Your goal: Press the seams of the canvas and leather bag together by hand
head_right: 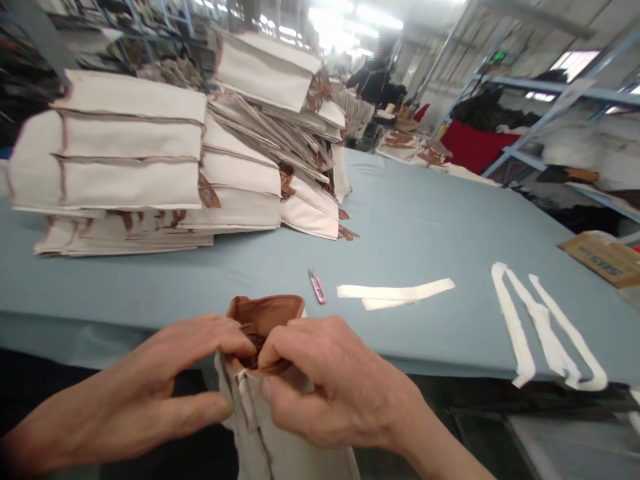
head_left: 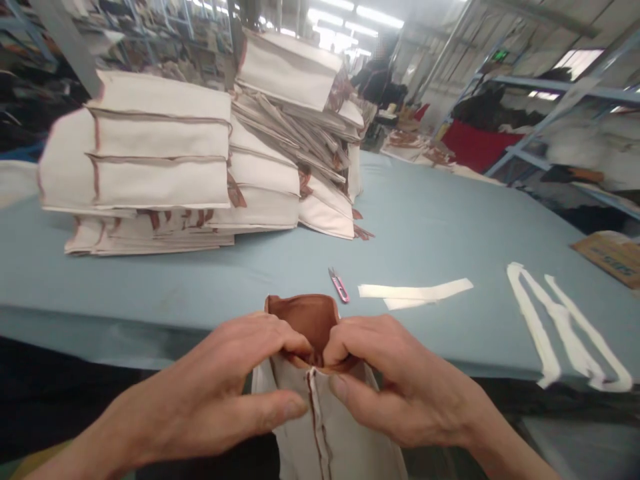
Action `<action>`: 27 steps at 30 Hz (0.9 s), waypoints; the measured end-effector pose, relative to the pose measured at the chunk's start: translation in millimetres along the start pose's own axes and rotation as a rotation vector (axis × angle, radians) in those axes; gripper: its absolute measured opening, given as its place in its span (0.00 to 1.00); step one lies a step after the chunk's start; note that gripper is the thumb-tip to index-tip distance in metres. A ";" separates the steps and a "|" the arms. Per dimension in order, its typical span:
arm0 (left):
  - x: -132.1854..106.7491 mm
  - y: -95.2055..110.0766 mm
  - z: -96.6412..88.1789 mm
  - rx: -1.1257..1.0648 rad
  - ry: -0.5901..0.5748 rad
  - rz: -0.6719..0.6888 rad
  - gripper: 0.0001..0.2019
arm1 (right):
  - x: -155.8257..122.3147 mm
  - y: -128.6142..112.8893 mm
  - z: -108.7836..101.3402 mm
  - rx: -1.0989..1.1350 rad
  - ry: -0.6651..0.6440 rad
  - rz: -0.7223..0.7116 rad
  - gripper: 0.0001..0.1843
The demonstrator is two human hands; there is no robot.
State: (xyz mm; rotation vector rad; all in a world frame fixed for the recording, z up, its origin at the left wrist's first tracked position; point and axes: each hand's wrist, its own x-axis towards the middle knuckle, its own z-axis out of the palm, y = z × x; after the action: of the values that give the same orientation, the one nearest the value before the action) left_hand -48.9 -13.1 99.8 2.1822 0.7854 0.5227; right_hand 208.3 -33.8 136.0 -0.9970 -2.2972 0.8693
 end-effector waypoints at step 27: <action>22.2 5.5 28.9 -0.420 -0.026 -0.272 0.11 | -3.2 35.7 36.3 0.321 0.056 0.173 0.05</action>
State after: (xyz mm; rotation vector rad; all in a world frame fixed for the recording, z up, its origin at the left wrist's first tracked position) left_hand -14.0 -15.8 88.1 1.6647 0.8557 0.4700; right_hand 203.4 -30.3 85.4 -1.0680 -1.9639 1.2189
